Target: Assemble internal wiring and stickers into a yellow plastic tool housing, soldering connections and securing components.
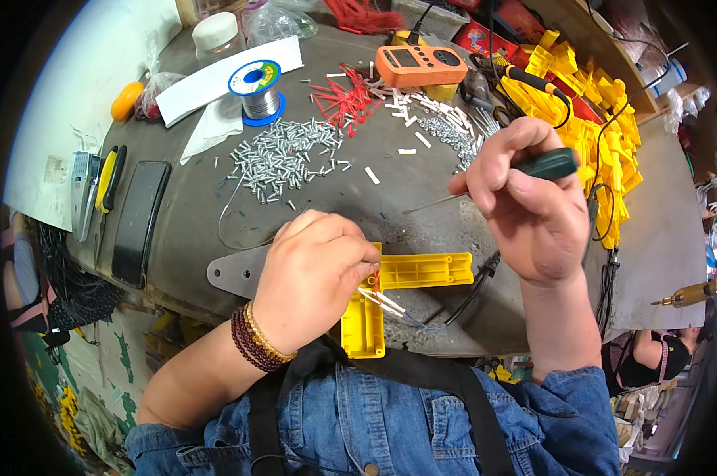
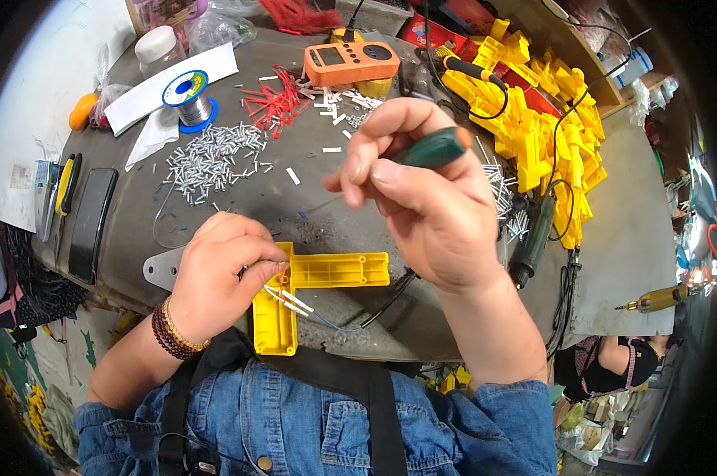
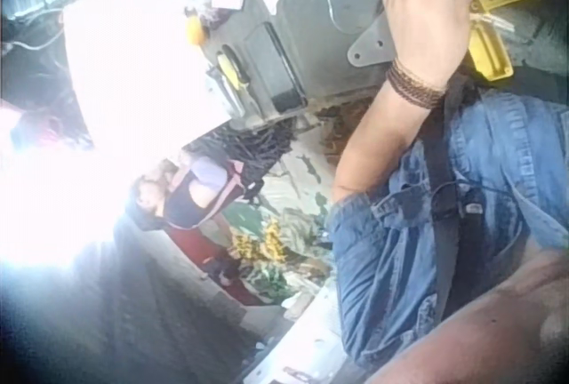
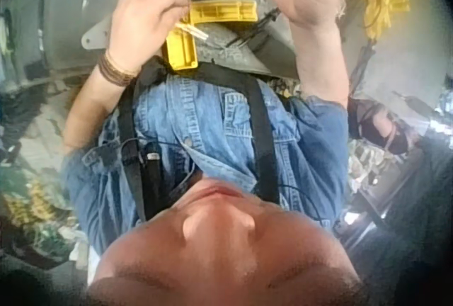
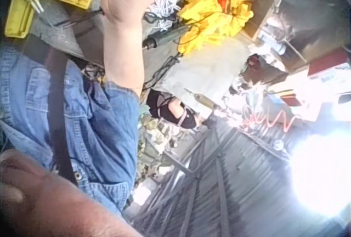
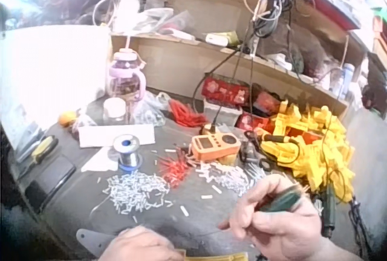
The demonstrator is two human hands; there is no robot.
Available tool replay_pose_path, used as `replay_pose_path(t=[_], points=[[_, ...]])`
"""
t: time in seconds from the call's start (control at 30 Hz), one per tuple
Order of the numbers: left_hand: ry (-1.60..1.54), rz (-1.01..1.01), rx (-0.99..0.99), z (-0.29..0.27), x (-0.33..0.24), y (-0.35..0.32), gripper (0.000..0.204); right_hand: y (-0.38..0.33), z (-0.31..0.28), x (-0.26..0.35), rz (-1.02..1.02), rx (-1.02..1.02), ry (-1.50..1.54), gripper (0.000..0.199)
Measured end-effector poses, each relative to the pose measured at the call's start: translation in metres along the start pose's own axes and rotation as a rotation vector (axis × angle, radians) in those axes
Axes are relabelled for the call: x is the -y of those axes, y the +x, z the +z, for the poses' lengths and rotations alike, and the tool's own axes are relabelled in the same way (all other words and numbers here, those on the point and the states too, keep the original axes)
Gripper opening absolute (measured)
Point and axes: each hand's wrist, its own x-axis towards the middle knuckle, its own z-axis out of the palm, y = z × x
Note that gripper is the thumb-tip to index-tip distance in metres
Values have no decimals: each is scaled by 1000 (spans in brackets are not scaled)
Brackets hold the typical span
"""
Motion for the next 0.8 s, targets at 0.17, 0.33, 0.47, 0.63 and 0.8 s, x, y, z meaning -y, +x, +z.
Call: replay_pose_path(t=[0.17,0.33,0.47,0.63,0.8], points=[[-46,10,-17,0,1,-2,8,-2,-20,-45,134,154,20,42],[155,-14,86,-5,-5,3,14,-8,9,-24,9,315,264,78],[139,-28,22,0,-2,0,7,-9,27,-12,145,387,-16,78],[137,-46,18,1,-2,1,7,-5,29,-23,214,399,82,63],[89,-89,21,1,-3,3,6,-12,36,-39,138,335,136,51]])
